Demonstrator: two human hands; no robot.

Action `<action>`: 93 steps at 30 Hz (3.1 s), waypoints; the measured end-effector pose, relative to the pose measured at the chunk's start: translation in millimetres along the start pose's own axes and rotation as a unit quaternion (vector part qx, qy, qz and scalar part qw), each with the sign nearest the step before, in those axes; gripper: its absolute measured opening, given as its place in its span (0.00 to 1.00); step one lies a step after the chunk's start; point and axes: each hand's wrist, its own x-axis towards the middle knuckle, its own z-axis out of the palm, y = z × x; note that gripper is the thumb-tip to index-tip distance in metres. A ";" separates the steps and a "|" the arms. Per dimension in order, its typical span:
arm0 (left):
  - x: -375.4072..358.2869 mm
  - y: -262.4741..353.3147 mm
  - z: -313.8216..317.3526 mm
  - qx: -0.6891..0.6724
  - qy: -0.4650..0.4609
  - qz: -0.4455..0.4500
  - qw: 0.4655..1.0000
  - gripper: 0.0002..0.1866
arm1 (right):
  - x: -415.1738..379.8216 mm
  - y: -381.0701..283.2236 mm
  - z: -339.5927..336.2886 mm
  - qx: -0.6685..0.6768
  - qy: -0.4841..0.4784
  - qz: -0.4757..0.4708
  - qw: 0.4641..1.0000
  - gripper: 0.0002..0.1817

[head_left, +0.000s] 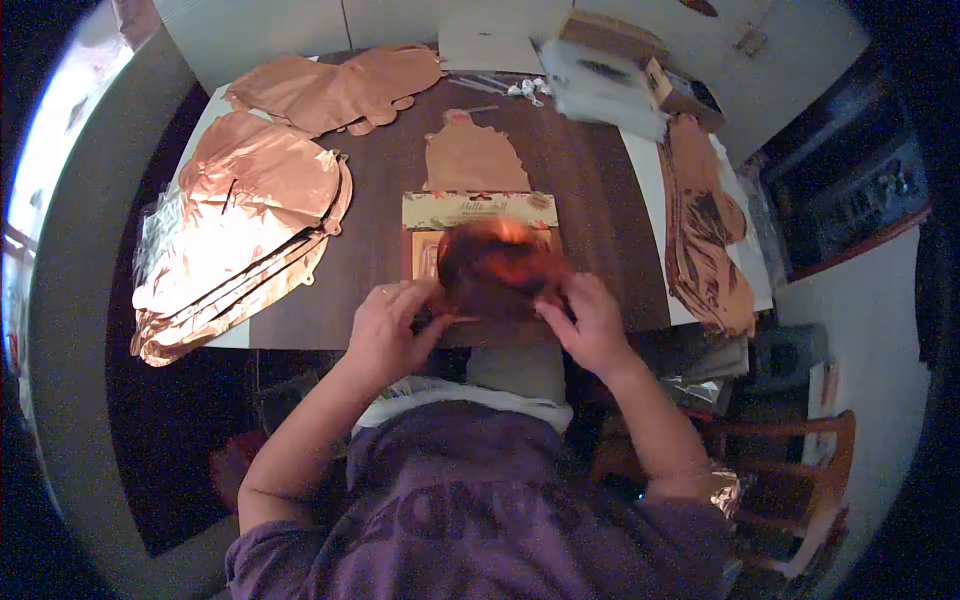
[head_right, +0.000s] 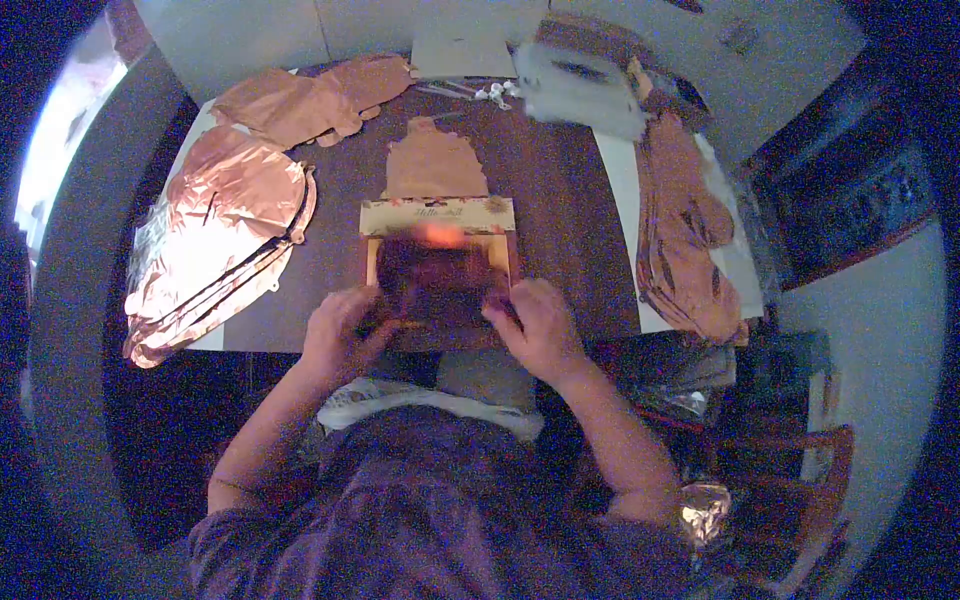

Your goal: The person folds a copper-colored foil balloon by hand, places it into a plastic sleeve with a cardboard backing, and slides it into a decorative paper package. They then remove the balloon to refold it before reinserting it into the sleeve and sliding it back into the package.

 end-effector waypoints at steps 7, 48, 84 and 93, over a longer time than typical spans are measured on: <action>8.8 5.1 7.0 -0.128 0.143 -0.035 0.981 0.35 | 27.4 -8.0 16.7 -0.105 0.054 0.040 0.992 0.30; 15.9 19.0 18.0 0.119 -0.128 0.196 0.965 0.45 | 111.5 50.5 -26.9 0.308 -0.228 0.335 0.860 0.12; 31.6 -16.8 -14.4 0.017 -0.070 0.155 0.985 0.32 | 49.3 191.9 -209.8 0.316 0.247 0.322 0.858 0.06; 50.1 -26.5 -6.5 0.107 -0.051 0.141 0.983 0.33 | 8.8 128.2 -141.3 -0.288 0.178 0.003 0.941 0.06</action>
